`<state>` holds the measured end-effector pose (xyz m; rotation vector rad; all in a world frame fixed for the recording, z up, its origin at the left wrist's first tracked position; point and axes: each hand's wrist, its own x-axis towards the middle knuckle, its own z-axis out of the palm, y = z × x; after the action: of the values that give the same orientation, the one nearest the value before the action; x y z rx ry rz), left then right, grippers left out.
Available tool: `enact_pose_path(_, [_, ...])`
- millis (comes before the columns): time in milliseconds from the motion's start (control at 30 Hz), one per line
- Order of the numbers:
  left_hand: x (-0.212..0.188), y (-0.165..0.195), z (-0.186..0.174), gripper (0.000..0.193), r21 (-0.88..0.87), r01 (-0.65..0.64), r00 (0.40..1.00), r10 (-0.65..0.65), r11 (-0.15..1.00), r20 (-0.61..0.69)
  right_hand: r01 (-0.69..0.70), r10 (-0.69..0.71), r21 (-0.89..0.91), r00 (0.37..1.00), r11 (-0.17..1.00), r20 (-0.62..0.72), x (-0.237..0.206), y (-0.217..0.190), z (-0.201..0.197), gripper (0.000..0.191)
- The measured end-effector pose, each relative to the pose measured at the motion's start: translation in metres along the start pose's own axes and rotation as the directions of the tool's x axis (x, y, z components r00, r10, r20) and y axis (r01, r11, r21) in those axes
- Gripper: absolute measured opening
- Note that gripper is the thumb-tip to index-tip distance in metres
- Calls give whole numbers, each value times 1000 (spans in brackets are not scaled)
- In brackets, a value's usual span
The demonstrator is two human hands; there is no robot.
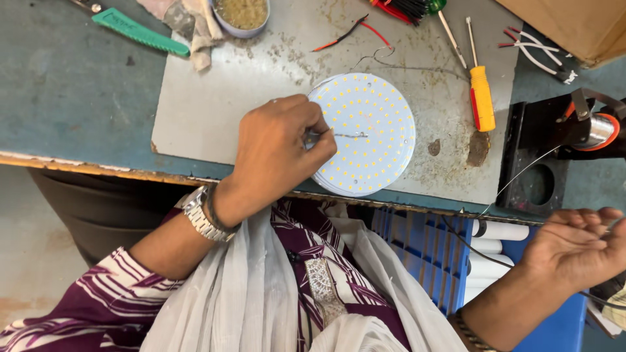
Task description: The person separates a stack of circular LED modules and places them on the workbench. They then use a soldering iron and solder wire to attach wires to the contact points on each module, working one at a time.
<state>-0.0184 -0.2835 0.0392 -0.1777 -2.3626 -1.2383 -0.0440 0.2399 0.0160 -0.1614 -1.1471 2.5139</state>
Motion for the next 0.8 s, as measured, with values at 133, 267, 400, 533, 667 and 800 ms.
enact_pose_path(133, [5,-1,-1,13,-51,49,998,-48,997,37,82,-82,-12,996,997,-32,28,-1,-20,16])
enact_pose_path(267, [8,-2,0,13,-64,94,994,-90,994,56,219,-223,-45,963,975,-149,37,0,-20,21])
enact_pose_path(400, [11,-2,1,14,-52,116,991,-112,992,76,316,-337,-186,937,931,-95,43,-2,-10,20])
enact_pose_path(533, [12,-1,1,14,-62,110,992,-106,992,69,412,-464,-329,881,850,-93,44,2,4,20])
enact_pose_path(667, [10,-2,2,15,-72,122,991,-117,990,65,461,-552,-507,833,728,-36,47,5,9,21])
enact_pose_path(800, [9,-5,4,15,-95,129,990,-123,987,66,483,-635,-599,771,639,-55,52,3,3,15])
